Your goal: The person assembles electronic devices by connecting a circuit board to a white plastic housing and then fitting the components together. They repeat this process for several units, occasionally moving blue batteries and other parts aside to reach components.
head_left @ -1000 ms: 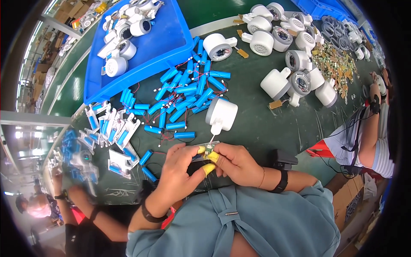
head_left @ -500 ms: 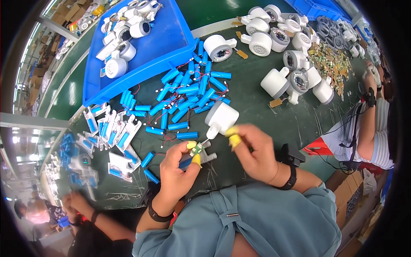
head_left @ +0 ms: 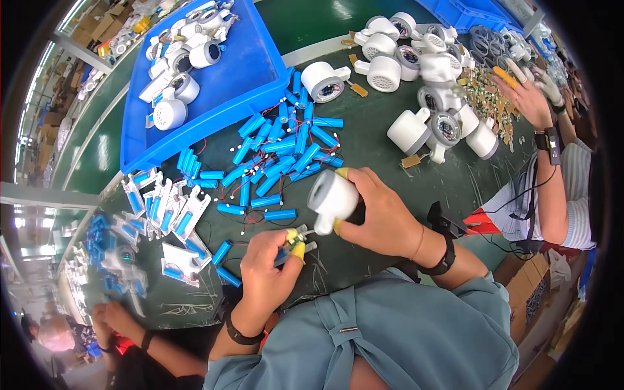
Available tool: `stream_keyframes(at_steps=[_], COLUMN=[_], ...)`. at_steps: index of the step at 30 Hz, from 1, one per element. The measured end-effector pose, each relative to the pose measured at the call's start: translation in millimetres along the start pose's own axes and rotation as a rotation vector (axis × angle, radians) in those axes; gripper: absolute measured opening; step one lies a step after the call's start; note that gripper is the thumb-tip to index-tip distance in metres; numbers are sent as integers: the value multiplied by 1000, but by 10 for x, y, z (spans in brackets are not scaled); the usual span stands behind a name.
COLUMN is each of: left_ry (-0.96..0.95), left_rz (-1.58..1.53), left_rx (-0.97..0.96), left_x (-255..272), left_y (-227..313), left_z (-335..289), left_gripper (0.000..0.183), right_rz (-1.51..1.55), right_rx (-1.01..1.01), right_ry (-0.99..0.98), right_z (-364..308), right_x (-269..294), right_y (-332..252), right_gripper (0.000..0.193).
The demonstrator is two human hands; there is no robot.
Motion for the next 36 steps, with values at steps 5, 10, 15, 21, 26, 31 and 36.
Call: stream_keyframes(at_steps=[5,10,15,21,26,31,36], left_ry=[-69,-118,-130,-140,-146,-161,-154], left_rz=[7,-2,-4,-22,-31,-35,-59], left_rx=[-306,-358,-344,-380,-383,-392,-389], left_x=[-44,-92,-105,-122,-122,-131,-132], left_y=[226,257,245,211,224,201,192], left_z=[-40,-14,-16,-19,-16,-17,-25], left_gripper=[36,35,34,35,34,35,35], right_rz=[173,176,174,178,188,191,186], right_rx=[75,91,136,132,146,143,140], right_ry=[35,67,99,78,88,82,78], right_z=[-184,-246,-268,-270,-271,-267,-269], right_x=[0,-62,-83,-83,-84,-83,-86], right_y=[22,106,132,141,143,139,144], right_gripper=[73,75,74,73,73,73,73])
Point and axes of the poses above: each hand's wrist, its own z-axis towards the middle knuckle, its own x-axis out of the back of the hand, y = z × x, the point moved 5 cm from there along z, towards the middle knuckle
